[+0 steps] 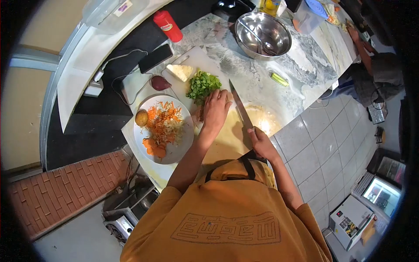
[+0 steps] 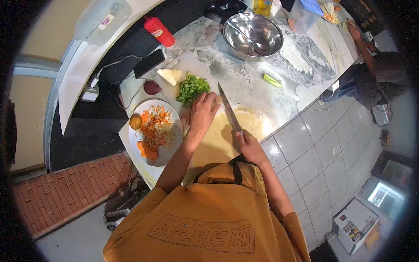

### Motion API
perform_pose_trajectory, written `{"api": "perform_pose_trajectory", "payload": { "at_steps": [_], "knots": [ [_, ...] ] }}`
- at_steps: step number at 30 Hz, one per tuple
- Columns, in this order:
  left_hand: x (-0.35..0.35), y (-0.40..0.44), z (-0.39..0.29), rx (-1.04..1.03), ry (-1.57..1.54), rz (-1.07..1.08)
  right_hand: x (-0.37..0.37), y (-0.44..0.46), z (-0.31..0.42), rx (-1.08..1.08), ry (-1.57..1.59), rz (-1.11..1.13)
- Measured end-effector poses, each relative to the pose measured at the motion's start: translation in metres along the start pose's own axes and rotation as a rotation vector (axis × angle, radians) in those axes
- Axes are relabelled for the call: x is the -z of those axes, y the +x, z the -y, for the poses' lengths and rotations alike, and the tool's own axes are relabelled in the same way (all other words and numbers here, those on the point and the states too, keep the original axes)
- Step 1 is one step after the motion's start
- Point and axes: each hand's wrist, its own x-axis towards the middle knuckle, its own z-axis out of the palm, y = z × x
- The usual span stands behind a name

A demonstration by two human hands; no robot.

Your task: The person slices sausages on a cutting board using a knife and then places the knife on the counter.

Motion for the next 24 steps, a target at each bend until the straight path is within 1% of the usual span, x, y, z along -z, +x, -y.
{"api": "perform_pose_trajectory", "payload": {
  "at_steps": [1, 3, 4, 6, 10, 12, 13, 14, 15, 16, 18, 19, 22, 24],
  "knots": [
    [-0.001, 0.001, -0.001, -0.007, 0.003, 0.003, 0.002, -0.003, 0.004, 0.001, 0.007, -0.005],
    [-0.004, 0.003, -0.004, 0.036, -0.104, -0.02, 0.007, -0.009, 0.014, -0.233, 0.186, 0.16],
    [-0.006, 0.005, -0.002, 0.027, -0.099, -0.018, 0.006, -0.009, 0.012, -0.229, 0.195, 0.156],
    [-0.01, 0.008, 0.003, 0.032, -0.239, -0.037, 0.004, -0.01, 0.006, -0.215, 0.333, 0.207],
    [-0.013, 0.008, 0.006, 0.075, -0.335, -0.04, 0.001, -0.014, 0.006, -0.241, 0.328, 0.25],
    [-0.012, 0.006, 0.009, 0.125, -0.432, -0.04, 0.0, -0.016, 0.007, -0.212, 0.209, 0.191],
    [-0.009, 0.002, 0.008, 0.128, -0.428, -0.042, -0.004, -0.015, 0.0, -0.21, 0.21, 0.196],
    [-0.005, -0.001, 0.007, 0.141, -0.431, -0.061, -0.009, -0.012, -0.013, 0.034, 0.026, 0.062],
    [-0.001, -0.005, 0.004, 0.153, -0.435, -0.081, -0.01, -0.014, -0.01, 0.28, -0.158, -0.076],
    [0.002, -0.007, 0.004, 0.148, -0.434, -0.09, -0.009, -0.019, -0.006, 0.289, -0.161, -0.078],
    [0.006, -0.018, 0.003, 0.187, -0.432, -0.168, -0.008, -0.032, 0.008, 0.169, -0.215, -0.045],
    [0.01, -0.022, 0.004, 0.187, -0.433, -0.178, -0.009, -0.033, 0.011, 0.15, -0.242, -0.018],
    [0.02, -0.034, 0.01, 0.185, -0.398, -0.214, -0.017, -0.032, 0.004, 0.208, -0.251, -0.028],
    [0.029, -0.043, 0.014, 0.191, -0.331, -0.147, -0.018, -0.031, 0.003, 0.2, -0.265, -0.029]
  ]
}}
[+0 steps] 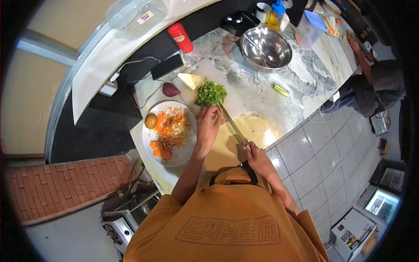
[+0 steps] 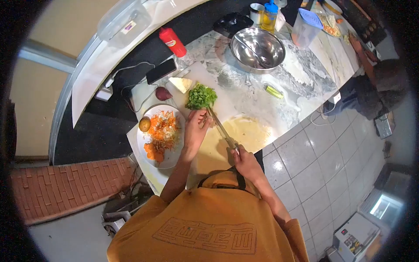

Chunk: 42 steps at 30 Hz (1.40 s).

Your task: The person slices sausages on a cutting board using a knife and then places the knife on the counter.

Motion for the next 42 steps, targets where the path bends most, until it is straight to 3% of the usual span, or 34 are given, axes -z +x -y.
{"api": "perform_pose_trajectory", "payload": {
  "at_steps": [4, 8, 10, 11, 14, 15, 16, 18, 22, 23, 25, 27, 29, 30, 32, 34, 35, 37, 38, 40, 42],
  "knots": [
    [0.022, -0.016, -0.009, -0.026, 0.113, -0.068, 0.009, -0.002, 0.005, 0.008, -0.074, -0.045],
    [0.041, -0.037, -0.001, -0.02, 0.172, -0.269, 0.026, 0.004, -0.004, 0.006, -0.164, -0.04],
    [0.052, -0.051, 0.0, -0.026, 0.209, -0.305, 0.023, 0.015, -0.036, 0.048, -0.001, -0.149],
    [0.055, -0.06, 0.002, -0.002, 0.213, -0.329, 0.025, 0.024, -0.054, 0.015, 0.036, -0.098],
    [0.061, -0.091, 0.014, 0.08, 0.145, -0.394, 0.044, 0.032, -0.02, -0.112, 0.144, -0.023],
    [0.06, -0.103, 0.018, 0.115, 0.164, -0.412, 0.045, 0.047, -0.04, 0.044, 0.012, -0.089],
    [0.057, -0.112, 0.019, 0.149, 0.181, -0.428, 0.05, 0.058, -0.041, 0.056, 0.001, -0.076],
    [0.048, -0.131, 0.019, 0.229, 0.09, -0.402, 0.06, 0.083, -0.044, 0.431, -0.222, -0.222],
    [0.017, -0.15, 0.012, 0.358, -0.094, -0.349, 0.073, 0.127, -0.05, 0.448, -0.426, -0.327],
    [0.002, -0.154, 0.02, 0.363, -0.086, -0.354, 0.08, 0.129, -0.044, 0.312, -0.46, -0.261],
    [-0.023, -0.152, 0.034, 0.342, -0.384, -0.355, 0.084, 0.143, -0.047, 0.323, -0.506, -0.272],
    [-0.034, -0.142, 0.022, 0.329, -0.264, -0.395, 0.091, 0.151, -0.044, 0.337, -0.552, -0.28],
    [-0.041, -0.128, 0.007, 0.324, -0.137, -0.431, 0.095, 0.15, -0.034, 0.503, -0.87, -0.455],
    [-0.046, -0.12, 0.004, 0.332, -0.061, -0.465, 0.097, 0.149, -0.021, 0.516, -0.856, -0.448],
    [-0.048, -0.114, 0.002, 0.348, 0.026, -0.492, 0.097, 0.143, 0.004, 0.539, -0.573, -0.2],
    [-0.049, -0.103, 0.003, 0.262, 0.002, -0.49, 0.079, 0.155, 0.007, 0.597, -0.536, -0.075],
    [-0.049, -0.097, 0.004, 0.259, 0.009, -0.484, 0.067, 0.165, 0.002, 0.595, -0.527, -0.078],
    [-0.049, -0.09, 0.005, 0.261, -0.303, -0.542, 0.045, 0.179, -0.004, 0.776, -0.27, -0.089],
    [-0.048, -0.087, 0.004, 0.26, -0.294, -0.547, 0.041, 0.183, -0.004, 0.782, -0.263, -0.086],
    [-0.048, -0.08, -0.002, 0.348, -0.239, -0.562, 0.041, 0.183, 0.004, 0.647, 0.044, -0.023],
    [-0.05, -0.077, -0.01, 0.374, -0.248, -0.599, 0.042, 0.175, 0.005, 0.654, 0.047, -0.01]
  ]
}}
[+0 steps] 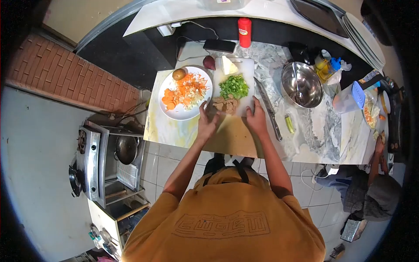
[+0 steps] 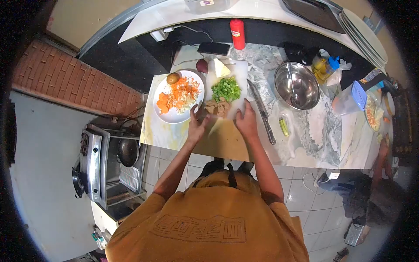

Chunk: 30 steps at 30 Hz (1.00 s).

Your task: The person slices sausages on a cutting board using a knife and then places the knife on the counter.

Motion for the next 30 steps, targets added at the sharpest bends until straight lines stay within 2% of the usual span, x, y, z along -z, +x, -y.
{"api": "perform_pose_trajectory", "payload": {
  "at_steps": [5, 7, 11, 16, 18, 20, 23, 24, 26, 27, 30],
  "knots": [
    [0.001, -0.011, -0.021, 0.162, -0.038, 0.011, 0.0, -0.012, -0.005, 0.076, -0.108, 0.012],
    [-0.001, -0.016, -0.018, 0.23, 0.093, -0.003, 0.006, -0.014, -0.004, -0.027, -0.036, 0.063],
    [-0.008, -0.034, 0.018, 0.06, -0.043, -0.03, 0.013, -0.036, -0.002, 0.016, -0.083, 0.068],
    [0.006, -0.063, 0.006, 0.106, 0.001, 0.054, 0.035, -0.066, 0.02, -0.122, -0.102, 0.164],
    [0.01, -0.072, 0.007, 0.15, 0.009, 0.086, 0.036, -0.083, 0.019, -0.099, -0.105, 0.145],
    [0.01, -0.074, 0.011, -0.073, 0.139, -0.08, 0.033, -0.088, 0.02, -0.075, -0.111, 0.116],
    [0.023, -0.065, -0.005, -0.068, 0.04, -0.092, 0.027, -0.094, 0.037, 0.01, -0.232, 0.027],
    [0.029, -0.06, -0.009, -0.062, 0.038, -0.077, 0.025, -0.091, 0.042, 0.001, -0.193, 0.053],
    [0.038, -0.049, -0.01, 0.087, -0.144, 0.042, 0.018, -0.087, 0.049, -0.019, -0.16, 0.069],
    [0.04, -0.044, -0.007, -0.002, -0.091, 0.052, 0.011, -0.085, 0.053, -0.012, -0.171, 0.045],
    [0.044, -0.035, -0.001, -0.05, -0.159, 0.117, -0.011, -0.085, 0.059, 0.003, -0.212, 0.006]
  ]
}}
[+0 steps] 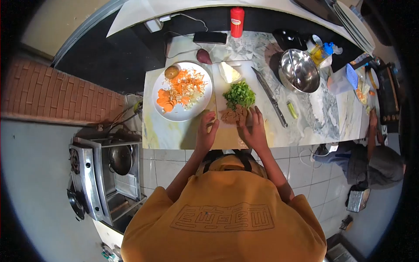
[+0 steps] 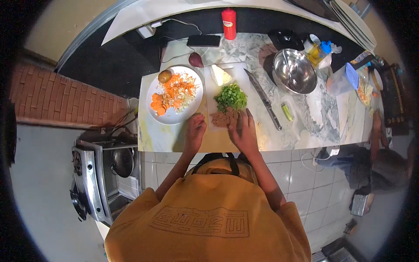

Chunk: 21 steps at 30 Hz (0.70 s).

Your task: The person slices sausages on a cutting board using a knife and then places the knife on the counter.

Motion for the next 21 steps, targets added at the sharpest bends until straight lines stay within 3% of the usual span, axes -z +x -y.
{"api": "perform_pose_trajectory", "payload": {
  "at_steps": [4, 5, 6, 7, 10, 11, 12, 14, 15, 16, 18, 19, 20, 21],
  "knots": [
    [0.022, 0.014, -0.014, 0.095, -0.126, 0.25, -0.016, -0.006, 0.037, 0.089, -0.043, -0.083],
    [0.027, 0.016, -0.022, 0.415, -0.786, 0.385, -0.017, -0.006, 0.053, 0.075, -0.047, -0.099],
    [0.031, 0.016, -0.026, 0.754, -1.447, 0.493, -0.016, -0.008, 0.07, 0.198, -0.005, -0.041],
    [0.029, 0.016, -0.031, 0.745, -1.256, 0.461, -0.019, -0.009, 0.082, 0.319, 0.033, 0.013],
    [0.016, 0.02, -0.058, 0.76, -1.394, 0.723, -0.036, -0.008, 0.102, 0.435, -0.231, 0.143],
    [0.016, 0.017, -0.05, 0.704, -1.174, 0.495, -0.043, -0.003, 0.089, 0.384, -0.122, 0.129],
    [0.024, 0.019, -0.058, 0.72, -1.167, 0.521, -0.043, 0.002, 0.087, 0.362, -0.13, 0.112],
    [0.046, 0.032, -0.099, 0.532, -0.868, 0.577, -0.041, 0.01, 0.087, 0.24, -0.451, -0.13],
    [0.051, 0.025, -0.12, 0.427, -0.84, 0.538, -0.042, 0.006, 0.09, 0.234, -0.461, -0.145],
    [0.054, 0.014, -0.129, 0.418, -0.841, 0.556, -0.045, 0.001, 0.094, 0.188, -0.145, -0.139],
    [0.051, -0.009, -0.143, -0.115, -0.461, 0.594, -0.048, -0.008, 0.099, 0.112, 0.481, -0.131],
    [0.045, -0.014, -0.136, -0.432, -0.305, 0.629, -0.05, -0.015, 0.097, 0.085, 0.743, -0.015],
    [0.041, -0.025, -0.133, -0.556, -0.153, 0.721, -0.054, -0.027, 0.097, 0.098, 0.727, -0.05],
    [0.03, -0.034, -0.119, -0.732, 0.11, 0.767, -0.059, -0.042, 0.098, 0.033, 1.412, 0.087]
  ]
}}
